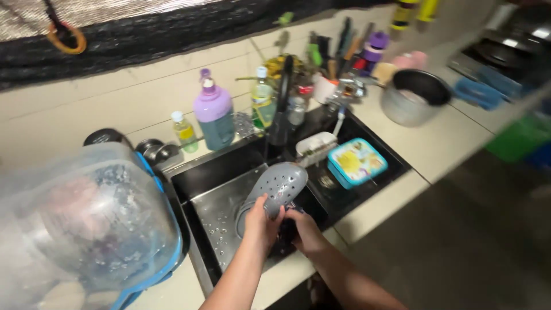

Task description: The person scrubs a gray clog in a metal basin of soapy water using a cloth, then rinses it under a kitchen faucet and dries it with the cloth. The person then repeats the process with a brown flip-flop, scrubbing it in the basin and rinsing it.

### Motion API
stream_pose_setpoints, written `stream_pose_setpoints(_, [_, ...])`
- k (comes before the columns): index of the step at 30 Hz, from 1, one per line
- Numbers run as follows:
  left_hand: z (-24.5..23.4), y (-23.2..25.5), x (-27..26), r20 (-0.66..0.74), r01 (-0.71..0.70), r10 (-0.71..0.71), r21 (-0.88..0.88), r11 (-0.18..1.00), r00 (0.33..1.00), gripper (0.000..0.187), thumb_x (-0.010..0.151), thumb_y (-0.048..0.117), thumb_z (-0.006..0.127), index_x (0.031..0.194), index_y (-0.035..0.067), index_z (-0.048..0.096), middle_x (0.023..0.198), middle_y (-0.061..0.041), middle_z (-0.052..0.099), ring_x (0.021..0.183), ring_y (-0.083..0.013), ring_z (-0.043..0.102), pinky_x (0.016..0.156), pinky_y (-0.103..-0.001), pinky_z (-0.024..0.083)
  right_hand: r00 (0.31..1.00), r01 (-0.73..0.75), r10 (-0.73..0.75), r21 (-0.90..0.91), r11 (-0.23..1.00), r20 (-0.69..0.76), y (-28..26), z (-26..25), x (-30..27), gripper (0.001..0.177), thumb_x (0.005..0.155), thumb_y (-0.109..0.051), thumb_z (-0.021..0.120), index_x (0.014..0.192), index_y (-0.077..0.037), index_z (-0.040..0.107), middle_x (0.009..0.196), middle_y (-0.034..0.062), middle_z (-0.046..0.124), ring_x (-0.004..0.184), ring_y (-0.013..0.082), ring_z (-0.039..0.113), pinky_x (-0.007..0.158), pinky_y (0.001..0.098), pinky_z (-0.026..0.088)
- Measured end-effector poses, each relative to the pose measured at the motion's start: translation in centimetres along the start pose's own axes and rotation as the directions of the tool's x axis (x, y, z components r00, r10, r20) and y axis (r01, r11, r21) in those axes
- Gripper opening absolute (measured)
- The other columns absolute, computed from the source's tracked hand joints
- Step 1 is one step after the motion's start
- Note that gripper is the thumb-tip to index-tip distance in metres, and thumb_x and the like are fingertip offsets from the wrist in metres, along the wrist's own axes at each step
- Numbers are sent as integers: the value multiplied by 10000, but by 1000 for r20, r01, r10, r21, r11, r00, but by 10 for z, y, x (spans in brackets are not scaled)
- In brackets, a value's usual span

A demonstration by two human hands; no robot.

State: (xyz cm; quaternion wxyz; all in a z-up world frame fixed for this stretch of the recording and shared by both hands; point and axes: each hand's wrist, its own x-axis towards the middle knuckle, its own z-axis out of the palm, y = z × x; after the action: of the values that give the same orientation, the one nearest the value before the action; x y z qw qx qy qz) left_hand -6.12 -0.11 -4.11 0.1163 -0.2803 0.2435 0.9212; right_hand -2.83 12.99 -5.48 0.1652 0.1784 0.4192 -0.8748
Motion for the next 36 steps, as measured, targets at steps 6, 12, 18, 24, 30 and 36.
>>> stream_pose_setpoints(6, [19,-11,40,-129,-139,121,-143,980,984,308,944,150,613,1233,47,595,1224,-109,641,1105,-250,640,874,-465,607,986,164,-150,-428,889,68,-44,-53,95,295,758,-61,690,1043,14,713,917,98,738,858,216,692,778,343,541])
stream_pose_setpoints(12, [37,-19,58,-210,-255,203,-265,930,956,295,985,195,580,1250,65,593,1218,-102,668,1090,-248,660,876,-452,592,822,406,-519,-880,247,234,-161,-87,238,714,752,-248,774,1410,-60,567,1329,185,657,1202,309,635,1030,417,494])
stream_pose_setpoints(18, [40,-20,67,-206,-275,223,-272,922,953,307,1006,253,538,1271,106,586,1246,-76,674,1129,-236,654,893,-471,584,818,401,-272,-842,-362,506,-249,-54,283,935,684,-296,836,1481,-14,437,1499,289,429,1288,432,524,1039,430,457])
stream_pose_setpoints(24, [28,-21,91,-210,-234,182,-263,936,961,317,1020,283,530,1280,112,589,1264,-84,673,1141,-247,652,911,-454,572,895,256,-267,-902,-348,358,-231,-57,263,760,759,-379,798,1423,-100,557,1436,160,589,1269,360,599,1063,412,482])
stream_pose_setpoints(30, [21,-22,97,-188,-204,159,-255,945,969,327,1022,286,535,1282,93,582,1268,-101,671,1143,-261,653,913,-457,573,876,316,-297,-918,-239,380,-212,-71,251,931,735,-308,840,1523,-80,399,1352,211,591,1179,361,604,985,419,475])
stream_pose_setpoints(36, [4,-25,92,-202,-137,97,-192,972,975,313,1009,265,537,1268,98,596,1236,-80,675,1121,-242,655,901,-455,581,872,436,-313,-888,149,375,-142,-42,217,457,863,-327,732,1215,-39,691,1050,139,771,980,235,741,876,352,562])
